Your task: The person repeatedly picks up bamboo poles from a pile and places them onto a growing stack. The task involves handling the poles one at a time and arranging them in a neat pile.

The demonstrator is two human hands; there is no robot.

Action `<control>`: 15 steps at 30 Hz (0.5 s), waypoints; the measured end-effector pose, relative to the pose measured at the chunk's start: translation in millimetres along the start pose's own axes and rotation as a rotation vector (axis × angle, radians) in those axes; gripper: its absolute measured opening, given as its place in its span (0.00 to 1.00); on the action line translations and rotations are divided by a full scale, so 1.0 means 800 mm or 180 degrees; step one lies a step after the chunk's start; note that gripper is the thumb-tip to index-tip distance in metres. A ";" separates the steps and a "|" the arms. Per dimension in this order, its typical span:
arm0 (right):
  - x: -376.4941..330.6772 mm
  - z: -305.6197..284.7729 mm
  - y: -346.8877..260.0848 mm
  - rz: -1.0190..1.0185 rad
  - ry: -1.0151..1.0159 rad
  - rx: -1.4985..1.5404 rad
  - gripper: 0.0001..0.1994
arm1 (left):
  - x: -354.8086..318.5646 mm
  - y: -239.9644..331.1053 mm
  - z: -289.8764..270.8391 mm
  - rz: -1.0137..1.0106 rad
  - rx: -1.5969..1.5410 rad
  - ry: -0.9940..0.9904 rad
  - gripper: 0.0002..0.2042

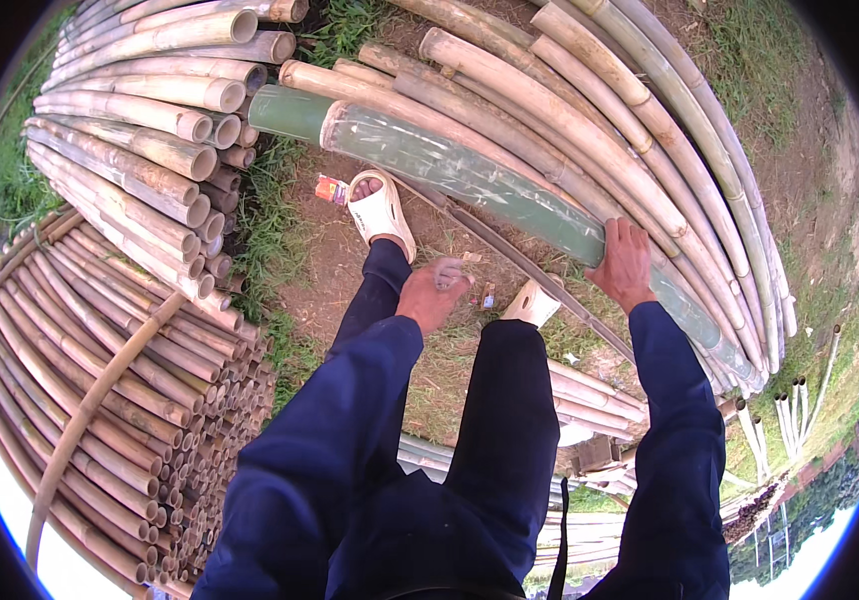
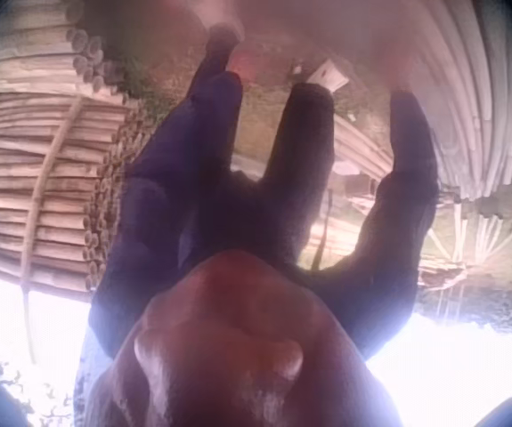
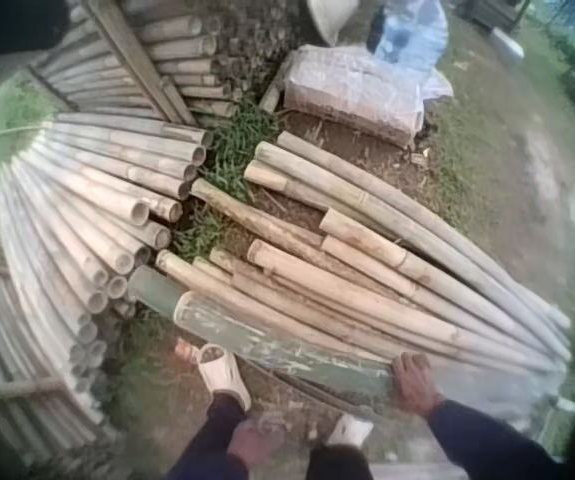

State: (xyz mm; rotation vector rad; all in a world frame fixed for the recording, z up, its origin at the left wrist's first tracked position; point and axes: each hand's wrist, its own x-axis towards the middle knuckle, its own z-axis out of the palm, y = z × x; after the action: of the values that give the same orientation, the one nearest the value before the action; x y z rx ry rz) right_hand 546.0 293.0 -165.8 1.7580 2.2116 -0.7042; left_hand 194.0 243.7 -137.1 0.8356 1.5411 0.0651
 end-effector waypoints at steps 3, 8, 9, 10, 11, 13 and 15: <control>0.006 -0.027 -0.063 -0.0182 0.0002 0.0149 0.37 | -0.018 0.022 0.041 0.0005 -0.0183 -0.0277 0.22; 0.076 -0.075 -0.195 -0.0586 0.0106 0.0394 0.36 | -0.084 0.004 -0.006 0.0124 0.0151 -0.0409 0.23; 0.096 -0.082 -0.224 -0.0652 0.0163 0.0444 0.36 | -0.096 -0.004 -0.028 0.0071 0.0302 -0.0371 0.23; 0.120 -0.088 -0.253 -0.0654 0.0093 0.0455 0.36 | -0.110 -0.011 -0.049 0.0151 0.0562 -0.0250 0.23; 0.150 -0.091 -0.286 -0.0662 0.0025 0.0481 0.36 | -0.124 -0.019 -0.075 0.0223 0.0877 -0.0117 0.23; 0.203 -0.101 -0.354 -0.0765 -0.0020 0.0612 0.37 | -0.167 -0.033 -0.120 0.0237 0.1192 0.0036 0.24; 0.259 -0.108 -0.423 -0.0808 -0.0147 0.0686 0.39 | -0.211 -0.044 -0.158 0.0262 0.1183 0.0138 0.24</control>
State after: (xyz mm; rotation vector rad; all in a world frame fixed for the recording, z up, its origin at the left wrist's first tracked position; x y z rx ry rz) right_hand 178.6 456.3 -110.9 1.5447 2.4310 -1.0632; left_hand 51.7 182.5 10.4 1.1974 1.5829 -0.1488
